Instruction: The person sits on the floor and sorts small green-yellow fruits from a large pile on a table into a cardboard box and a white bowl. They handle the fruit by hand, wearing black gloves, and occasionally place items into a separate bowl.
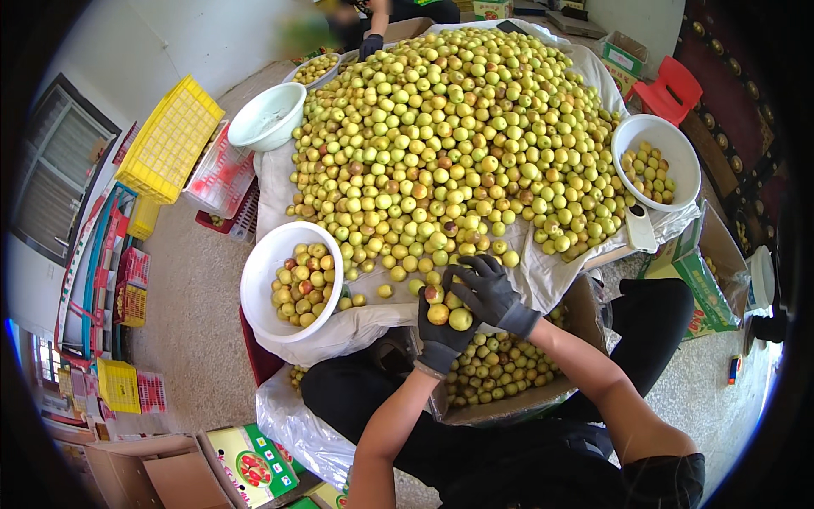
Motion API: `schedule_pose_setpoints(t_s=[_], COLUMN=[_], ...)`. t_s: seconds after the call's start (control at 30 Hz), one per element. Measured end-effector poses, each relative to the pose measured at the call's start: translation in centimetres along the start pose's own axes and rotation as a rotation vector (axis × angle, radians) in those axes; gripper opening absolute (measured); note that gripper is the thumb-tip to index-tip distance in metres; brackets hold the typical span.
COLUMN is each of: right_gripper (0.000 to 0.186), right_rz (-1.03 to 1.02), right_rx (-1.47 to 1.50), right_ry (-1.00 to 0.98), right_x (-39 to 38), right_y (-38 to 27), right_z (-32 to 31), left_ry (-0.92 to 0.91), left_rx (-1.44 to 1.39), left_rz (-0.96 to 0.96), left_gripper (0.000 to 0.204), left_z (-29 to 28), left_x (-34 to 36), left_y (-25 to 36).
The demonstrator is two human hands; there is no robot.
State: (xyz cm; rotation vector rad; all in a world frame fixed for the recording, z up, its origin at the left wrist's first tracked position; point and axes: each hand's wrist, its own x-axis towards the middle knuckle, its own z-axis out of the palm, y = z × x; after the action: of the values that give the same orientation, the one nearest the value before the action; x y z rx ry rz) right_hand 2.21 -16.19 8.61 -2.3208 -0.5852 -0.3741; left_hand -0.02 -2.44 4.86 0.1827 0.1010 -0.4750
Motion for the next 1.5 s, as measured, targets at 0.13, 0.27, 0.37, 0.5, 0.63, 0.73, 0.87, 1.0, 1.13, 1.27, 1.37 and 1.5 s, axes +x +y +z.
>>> schedule_pose_setpoints(t_s=[0.13, 0.27, 0.37, 0.5, 0.63, 0.73, 0.87, 1.0, 1.13, 1.27, 1.37, 1.5], right_gripper=[0.044, 0.059, 0.059, 0.046, 0.046, 0.040, 0.045, 0.063, 0.061, 0.045, 0.032, 0.030], right_rz=[-0.019, 0.348, 0.589, 0.176, 0.090, 0.159, 0.347, 0.393, 0.461, 0.129, -0.054, 1.049], right_rx=[-0.103, -0.546, -0.610, -0.683, -0.748, -0.730, -0.410, -0.640, -0.734, -0.515, 0.057, 1.089], right_ry=[0.097, 0.071, -0.292, -0.205, -0.267, -0.192, 0.176, -0.211, -0.276, -0.231, -0.394, -0.725], right_x=[7.0, 20.7, 27.4, 27.0, 26.8, 27.4, 31.1, 33.8, 33.9, 30.0, 23.0, 21.2], right_y=[3.5, 13.2, 14.0, 16.8, 17.8, 18.9, 16.4, 17.1, 16.9, 13.1, 10.7, -6.6], right_z=[4.0, 2.9, 0.6, 2.4, 3.6, 2.3, 2.4, -0.3, -0.6, 1.7, 8.9, 15.9], left_ry=[0.002, -0.084, 0.104, 0.629, 0.484, 0.393, 0.462, 0.337, 0.359, 0.374, 0.360, 0.439], left_rx=[-0.236, -0.178, 0.622, 1.556, 0.223, -0.153, 0.148, 0.037, 0.035, 0.112, 0.115, 0.307], left_rz=[0.142, 0.395, 0.796, 0.922, 0.816, 0.691, 0.553, 0.146, 0.032, -0.032, -0.144, -0.205], left_gripper=[0.050, 0.051, 0.055, 0.069, 0.068, 0.057, 0.037, 0.027, 0.026, 0.029, 0.030, 0.027], left_z=[1.4, 0.5, -1.8, -5.7, -7.4, -2.6, -0.1, 0.4, -0.1, -1.2, -1.1, -3.0], left_x=[0.1, 1.3, -0.2, -2.8, -4.5, -3.2, -1.9, 1.5, 2.6, 2.5, 3.5, 3.2], left_y=[3.4, 11.3, 19.8, 24.8, 23.7, 20.1, 15.4, 11.9, 9.9, 8.5, 6.3, 5.0])
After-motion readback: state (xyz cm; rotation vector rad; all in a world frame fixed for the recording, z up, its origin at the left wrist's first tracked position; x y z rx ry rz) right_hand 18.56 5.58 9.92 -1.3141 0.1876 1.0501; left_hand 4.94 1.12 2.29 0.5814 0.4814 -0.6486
